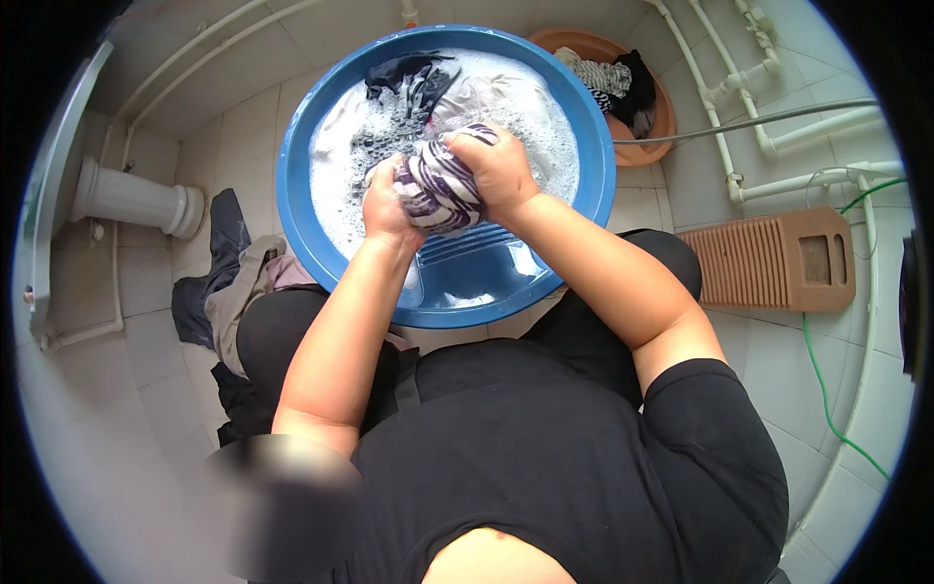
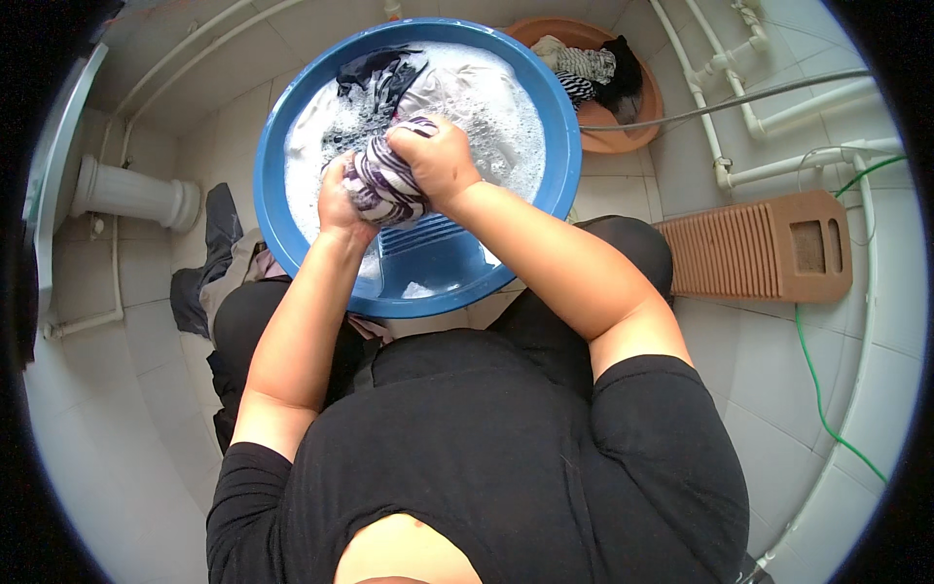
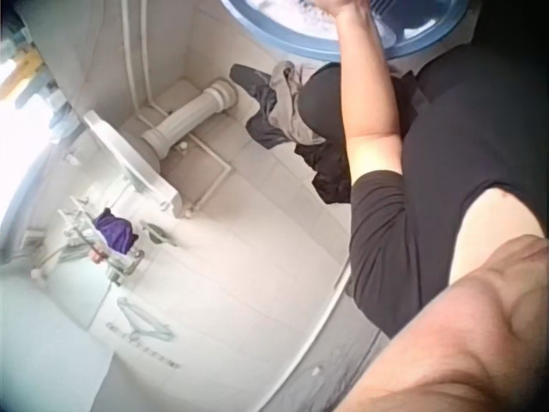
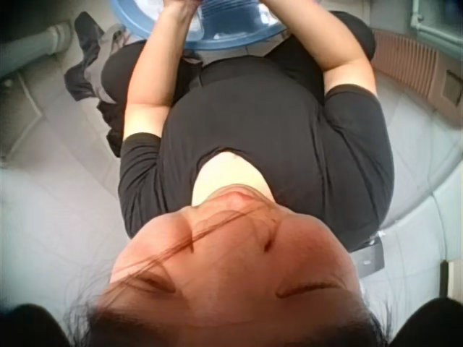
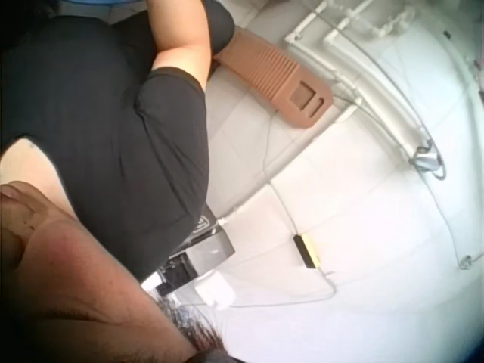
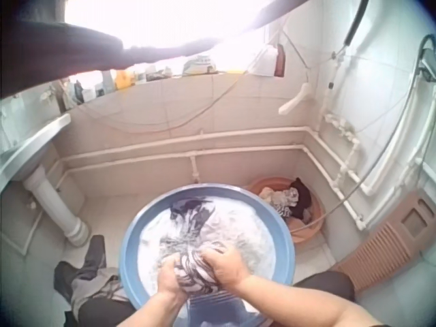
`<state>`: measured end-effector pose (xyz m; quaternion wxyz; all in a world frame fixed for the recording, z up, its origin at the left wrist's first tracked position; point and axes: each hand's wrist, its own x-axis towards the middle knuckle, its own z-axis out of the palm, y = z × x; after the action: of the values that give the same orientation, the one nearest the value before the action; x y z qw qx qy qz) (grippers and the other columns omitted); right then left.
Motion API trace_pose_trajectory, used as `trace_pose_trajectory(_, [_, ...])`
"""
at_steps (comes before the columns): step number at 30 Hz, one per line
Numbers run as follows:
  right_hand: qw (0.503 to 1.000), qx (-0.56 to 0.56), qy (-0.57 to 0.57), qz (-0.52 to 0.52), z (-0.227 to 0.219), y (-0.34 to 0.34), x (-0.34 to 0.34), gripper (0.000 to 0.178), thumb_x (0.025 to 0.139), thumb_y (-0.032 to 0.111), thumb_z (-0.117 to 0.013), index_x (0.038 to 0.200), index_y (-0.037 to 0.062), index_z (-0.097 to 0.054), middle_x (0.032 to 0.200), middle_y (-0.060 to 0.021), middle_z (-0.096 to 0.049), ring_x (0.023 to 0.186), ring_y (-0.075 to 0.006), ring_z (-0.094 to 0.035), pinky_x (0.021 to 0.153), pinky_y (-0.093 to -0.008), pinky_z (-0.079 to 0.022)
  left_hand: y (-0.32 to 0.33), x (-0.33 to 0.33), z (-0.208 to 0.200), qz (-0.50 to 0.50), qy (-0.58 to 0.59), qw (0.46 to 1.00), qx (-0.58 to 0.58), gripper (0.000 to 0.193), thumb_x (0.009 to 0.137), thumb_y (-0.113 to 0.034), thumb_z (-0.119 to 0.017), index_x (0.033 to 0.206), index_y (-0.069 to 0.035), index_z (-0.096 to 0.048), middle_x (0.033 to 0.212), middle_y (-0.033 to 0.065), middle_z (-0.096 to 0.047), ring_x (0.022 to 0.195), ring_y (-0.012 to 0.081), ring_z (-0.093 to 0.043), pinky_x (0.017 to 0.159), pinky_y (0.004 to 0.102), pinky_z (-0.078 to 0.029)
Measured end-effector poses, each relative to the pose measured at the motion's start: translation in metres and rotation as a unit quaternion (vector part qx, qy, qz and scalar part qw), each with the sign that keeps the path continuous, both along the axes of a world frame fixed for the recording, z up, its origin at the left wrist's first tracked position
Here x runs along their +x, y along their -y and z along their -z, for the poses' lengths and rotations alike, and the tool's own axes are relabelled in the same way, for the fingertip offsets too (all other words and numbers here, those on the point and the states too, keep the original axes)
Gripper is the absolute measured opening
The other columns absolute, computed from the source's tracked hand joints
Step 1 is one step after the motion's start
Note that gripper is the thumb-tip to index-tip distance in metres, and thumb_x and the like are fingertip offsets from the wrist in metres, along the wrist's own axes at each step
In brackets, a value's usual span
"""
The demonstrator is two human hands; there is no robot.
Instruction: The person sits on the floor and hand-washes clothes in a blue plastic basin filled with soapy water. They scrub and wring a striped garment, then a dark garment, and finally a white garment with red accents, using both hands to agitate the items in the water.
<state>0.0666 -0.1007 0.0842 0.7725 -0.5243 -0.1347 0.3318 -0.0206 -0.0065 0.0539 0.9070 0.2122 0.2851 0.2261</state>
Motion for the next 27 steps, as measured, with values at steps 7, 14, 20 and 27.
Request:
trace_pose_trajectory(7, [0.919,-0.084,0.383,-0.038,-0.007,0.004,0.000,0.024,0.064,0.023,-0.066,0.064,0.0006,-0.057,0.068,-0.0126,-0.056,0.062,-0.0251,-0.055,0.060,-0.0324,-0.045,0.000,0.001,0.008,0.176,0.038,0.983,-0.046,0.031,0.086,-0.018,-0.038,0.097,0.004,-0.056,0.093,0.0153,-0.062,0.079,0.0239,-0.062,0.072,0.0351,-0.051])
trace_pose_trajectory(14, [0.837,-0.064,0.537,-0.088,-0.017,0.012,-0.006,0.021,0.063,0.019,-0.067,0.063,0.0011,-0.057,0.070,-0.0121,-0.055,0.062,-0.0278,-0.054,0.058,-0.0338,-0.044,-0.001,-0.003,0.008,0.294,0.090,0.943,-0.126,0.029,0.088,-0.018,-0.035,0.104,0.000,-0.052,0.097,0.0123,-0.060,0.084,0.0219,-0.061,0.073,0.0353,-0.052])
trace_pose_trajectory(20, [0.802,-0.053,0.589,-0.088,-0.019,0.014,-0.016,0.022,0.059,0.022,-0.067,0.058,0.0042,-0.053,0.067,-0.0099,-0.052,0.060,-0.0288,-0.052,0.055,-0.0354,-0.043,0.002,-0.006,0.031,0.271,0.039,0.952,-0.137,0.027,0.090,-0.021,-0.036,0.098,-0.001,-0.053,0.089,0.0140,-0.061,0.076,0.0229,-0.062,0.064,0.0372,-0.053])
trace_pose_trajectory(27, [0.897,-0.220,0.378,-0.057,-0.008,0.016,0.000,0.026,0.070,0.026,-0.066,0.073,0.0008,-0.061,0.075,-0.0088,-0.059,0.068,-0.0199,-0.058,0.062,-0.0319,-0.046,0.012,-0.003,0.013,0.179,-0.031,0.975,-0.130,0.042,0.085,-0.036,-0.037,0.105,-0.004,-0.057,0.097,0.0128,-0.062,0.088,0.0274,-0.061,0.077,0.0423,-0.051])
